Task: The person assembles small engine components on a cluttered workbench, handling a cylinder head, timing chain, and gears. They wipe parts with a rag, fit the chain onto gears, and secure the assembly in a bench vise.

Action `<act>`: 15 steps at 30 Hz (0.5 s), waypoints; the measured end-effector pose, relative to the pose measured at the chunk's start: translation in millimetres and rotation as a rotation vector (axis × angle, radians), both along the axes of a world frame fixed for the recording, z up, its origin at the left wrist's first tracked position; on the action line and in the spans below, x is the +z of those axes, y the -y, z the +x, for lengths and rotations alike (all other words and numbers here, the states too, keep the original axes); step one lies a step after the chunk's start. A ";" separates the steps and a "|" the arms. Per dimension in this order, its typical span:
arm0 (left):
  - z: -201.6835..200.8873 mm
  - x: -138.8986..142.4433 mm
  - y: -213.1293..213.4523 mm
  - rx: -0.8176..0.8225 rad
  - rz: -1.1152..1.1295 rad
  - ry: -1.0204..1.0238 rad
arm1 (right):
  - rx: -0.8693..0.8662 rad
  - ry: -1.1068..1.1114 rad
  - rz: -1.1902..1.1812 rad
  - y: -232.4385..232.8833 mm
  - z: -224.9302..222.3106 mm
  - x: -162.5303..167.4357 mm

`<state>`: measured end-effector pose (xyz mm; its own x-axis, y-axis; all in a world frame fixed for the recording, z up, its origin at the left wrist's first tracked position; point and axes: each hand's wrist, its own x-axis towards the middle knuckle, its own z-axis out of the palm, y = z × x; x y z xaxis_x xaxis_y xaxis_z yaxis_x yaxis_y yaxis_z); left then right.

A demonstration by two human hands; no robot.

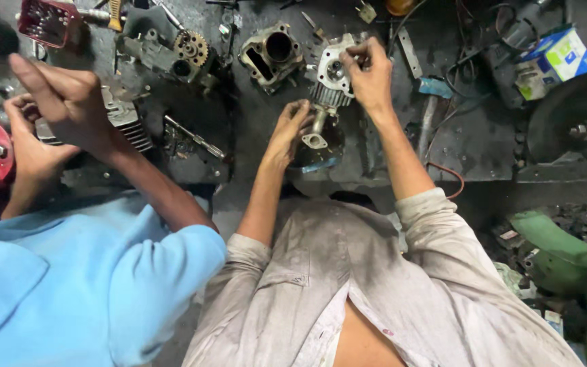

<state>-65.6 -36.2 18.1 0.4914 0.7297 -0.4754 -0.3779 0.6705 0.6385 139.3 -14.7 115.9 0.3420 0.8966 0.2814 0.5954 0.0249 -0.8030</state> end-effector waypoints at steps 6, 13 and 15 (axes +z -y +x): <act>27.5 1.0 -6.4 -0.003 -0.116 0.222 | 0.081 0.144 0.031 5.9 10.0 -14.6; 64.2 -4.2 6.1 0.100 -0.107 0.342 | 0.089 0.132 0.037 10.2 32.7 -19.0; 69.1 -5.6 9.0 0.126 -0.099 0.327 | 0.095 0.124 0.072 13.0 40.0 -20.1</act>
